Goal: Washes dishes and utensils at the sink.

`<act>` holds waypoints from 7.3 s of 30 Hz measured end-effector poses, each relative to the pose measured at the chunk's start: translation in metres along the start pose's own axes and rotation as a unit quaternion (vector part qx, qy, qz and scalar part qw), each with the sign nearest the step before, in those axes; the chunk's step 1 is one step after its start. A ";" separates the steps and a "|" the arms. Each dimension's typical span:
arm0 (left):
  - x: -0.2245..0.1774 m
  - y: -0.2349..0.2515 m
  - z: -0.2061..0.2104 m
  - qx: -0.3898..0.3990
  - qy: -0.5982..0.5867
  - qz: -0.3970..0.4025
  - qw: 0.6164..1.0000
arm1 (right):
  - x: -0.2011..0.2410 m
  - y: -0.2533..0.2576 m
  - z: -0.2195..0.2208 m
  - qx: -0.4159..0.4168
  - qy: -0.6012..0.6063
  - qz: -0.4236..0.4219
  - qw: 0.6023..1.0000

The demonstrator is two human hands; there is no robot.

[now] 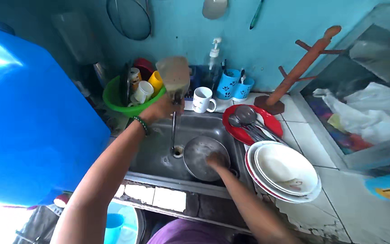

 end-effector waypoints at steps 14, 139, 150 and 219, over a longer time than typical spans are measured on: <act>0.043 -0.004 -0.018 -0.028 -0.168 -0.002 0.985 | 0.272 -0.128 -0.117 0.020 0.172 -0.374 0.911; 0.254 -0.090 0.012 0.065 0.432 -0.275 0.856 | 0.035 -0.132 -0.049 -0.112 -0.246 -0.557 0.785; 0.258 -0.095 0.016 0.101 0.396 -0.355 0.841 | 0.101 -0.129 -0.019 0.046 -0.422 -0.524 0.739; 0.234 -0.123 0.037 -0.045 0.189 -0.271 0.943 | 0.203 -0.122 0.023 0.153 -0.623 -0.445 0.625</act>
Point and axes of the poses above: each hand's wrist, its own y-axis towards the middle knuckle, its own z-axis out of the palm, x = y × z, the point moved 6 cm from there along y, towards the middle knuckle, and after that the axes turned 2 degrees about -y, right-handed, at the moved point
